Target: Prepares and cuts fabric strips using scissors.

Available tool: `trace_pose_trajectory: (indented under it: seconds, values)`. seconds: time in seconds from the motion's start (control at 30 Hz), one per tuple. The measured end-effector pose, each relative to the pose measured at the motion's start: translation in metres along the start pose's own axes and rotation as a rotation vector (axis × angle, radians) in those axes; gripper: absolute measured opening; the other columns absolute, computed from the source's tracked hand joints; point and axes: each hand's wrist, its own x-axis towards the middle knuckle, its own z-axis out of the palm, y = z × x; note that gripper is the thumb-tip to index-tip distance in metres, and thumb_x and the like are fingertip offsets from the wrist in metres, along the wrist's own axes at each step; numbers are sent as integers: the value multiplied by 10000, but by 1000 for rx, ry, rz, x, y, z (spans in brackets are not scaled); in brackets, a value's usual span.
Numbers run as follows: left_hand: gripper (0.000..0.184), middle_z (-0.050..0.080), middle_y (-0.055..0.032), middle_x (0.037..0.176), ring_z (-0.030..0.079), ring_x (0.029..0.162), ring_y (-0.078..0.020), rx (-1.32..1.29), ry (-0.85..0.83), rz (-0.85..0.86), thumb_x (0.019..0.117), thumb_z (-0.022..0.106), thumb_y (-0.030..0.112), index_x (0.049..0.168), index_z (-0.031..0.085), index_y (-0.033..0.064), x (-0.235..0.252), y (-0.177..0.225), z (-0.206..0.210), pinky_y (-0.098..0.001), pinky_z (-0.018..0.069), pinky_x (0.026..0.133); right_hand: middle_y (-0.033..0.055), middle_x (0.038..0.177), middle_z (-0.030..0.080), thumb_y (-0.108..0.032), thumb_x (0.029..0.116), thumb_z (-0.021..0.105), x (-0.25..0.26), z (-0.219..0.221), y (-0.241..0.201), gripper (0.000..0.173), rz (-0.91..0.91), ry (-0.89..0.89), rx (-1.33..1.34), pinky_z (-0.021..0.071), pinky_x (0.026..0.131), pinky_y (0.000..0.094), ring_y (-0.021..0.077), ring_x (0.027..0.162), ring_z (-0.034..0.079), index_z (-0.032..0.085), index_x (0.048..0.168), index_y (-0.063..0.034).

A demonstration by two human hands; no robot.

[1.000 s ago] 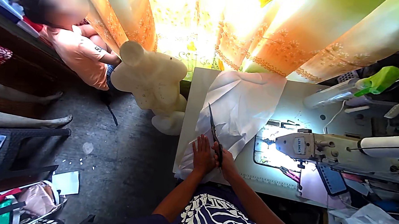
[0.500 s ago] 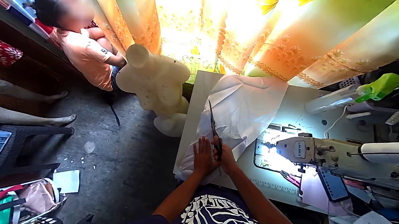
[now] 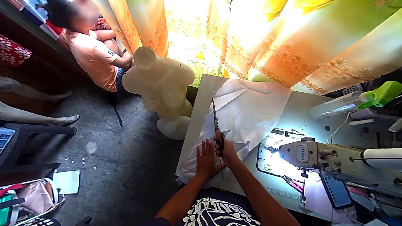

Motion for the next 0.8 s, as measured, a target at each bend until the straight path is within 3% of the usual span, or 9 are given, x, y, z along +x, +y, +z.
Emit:
trace_pose_trajectory:
  seconds: [0.17,0.5,0.67,0.73,0.8]
  values:
    - [1185,345,-309,1599,318,1495,-488,-22,31,17,784,584,805,1517,395,-107,0,0,1,-710,200,1175,-34,537,450,-344,1081,513,-2,7,-10,363,-47,60,16,341,354,183,37,378,389,633,963,-23]
    - [1171,359,-284,1602,332,1495,-470,5,53,28,813,499,844,1527,401,-80,-4,-2,8,-706,199,1178,-22,551,467,-395,1077,508,7,11,-14,399,-36,46,-11,370,367,193,53,390,421,627,966,-31]
    - [1196,343,-288,1609,312,1504,-472,-11,57,36,803,502,852,1531,384,-90,-6,-4,7,-709,183,1181,-19,537,472,-331,1076,532,8,18,-20,368,-86,84,-21,349,354,181,40,375,405,621,905,-17]
    - [1141,338,-294,1609,309,1506,-471,-62,54,29,850,489,815,1532,378,-93,-6,-4,6,-706,174,1185,-16,553,480,-308,1079,531,8,17,-20,348,-114,75,-85,359,368,179,40,387,414,625,942,-2]
    - [952,325,-314,1607,304,1510,-466,-185,75,-7,965,462,669,1540,370,-83,-4,-4,1,-676,176,1203,-14,568,484,-296,1085,520,7,13,-19,335,-128,56,-169,372,382,185,47,399,424,629,989,6]
